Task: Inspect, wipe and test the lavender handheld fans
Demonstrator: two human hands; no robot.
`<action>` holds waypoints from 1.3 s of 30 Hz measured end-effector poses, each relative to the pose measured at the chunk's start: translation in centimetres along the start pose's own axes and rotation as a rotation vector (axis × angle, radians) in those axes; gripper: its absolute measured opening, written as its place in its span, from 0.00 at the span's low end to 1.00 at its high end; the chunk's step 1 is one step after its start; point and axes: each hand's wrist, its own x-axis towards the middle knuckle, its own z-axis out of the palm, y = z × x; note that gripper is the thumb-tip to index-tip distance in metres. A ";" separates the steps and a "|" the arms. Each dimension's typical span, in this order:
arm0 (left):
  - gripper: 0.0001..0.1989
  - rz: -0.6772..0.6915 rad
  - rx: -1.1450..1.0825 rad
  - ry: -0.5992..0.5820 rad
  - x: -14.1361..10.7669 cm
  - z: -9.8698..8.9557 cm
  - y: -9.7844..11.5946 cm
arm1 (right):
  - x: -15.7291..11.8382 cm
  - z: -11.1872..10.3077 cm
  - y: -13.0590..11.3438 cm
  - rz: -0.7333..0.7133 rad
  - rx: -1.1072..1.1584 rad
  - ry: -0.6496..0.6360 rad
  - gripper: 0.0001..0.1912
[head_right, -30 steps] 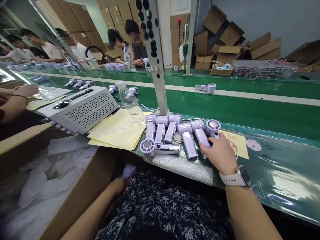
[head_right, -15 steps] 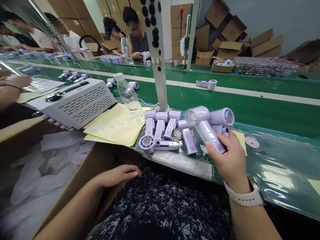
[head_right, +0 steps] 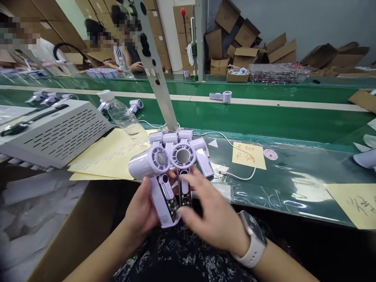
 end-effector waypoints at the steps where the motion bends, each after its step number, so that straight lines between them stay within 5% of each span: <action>1: 0.22 -0.026 -0.037 -0.023 -0.1 -0.2 0.6 | 0.2 -0.9 1.3 0.067 -0.016 0.057 0.25; 3: 0.20 -0.104 -0.100 -0.098 -0.4 -0.5 1.0 | 0.7 -2.1 4.2 0.236 -0.241 0.181 0.17; 6: 0.25 -0.383 -0.054 -0.340 -0.5 -1.4 -0.7 | 1.4 -1.9 7.7 0.247 -0.573 0.117 0.06; 10: 0.29 -0.811 0.187 -0.750 0.9 -2.3 -4.3 | 1.7 -0.4 8.5 0.230 -0.522 0.117 0.07; 14: 0.25 -0.907 0.311 -0.900 2.2 -2.1 -4.5 | 1.3 -0.4 7.9 0.287 -0.387 0.190 0.07; 22: 0.31 -0.502 0.388 -0.776 1.2 -2.0 -0.9 | 0.0 -2.1 4.1 0.409 0.623 0.444 0.16; 25: 0.30 -0.315 0.541 -0.660 0.3 -1.7 0.2 | 0.2 -1.4 1.6 0.414 0.801 0.506 0.15; 29: 0.33 -0.303 0.701 -0.739 -0.4 -1.1 0.7 | 1.5 0.7 -0.8 0.461 1.009 0.502 0.15; 35: 0.35 -0.319 0.482 -0.526 -1.1 -3.3 -0.9 | 2.0 1.7 0.4 0.425 0.928 0.402 0.14; 39: 0.30 -0.091 0.335 -0.402 -1.2 -3.5 -1.5 | 1.2 1.0 2.0 0.328 0.793 0.512 0.13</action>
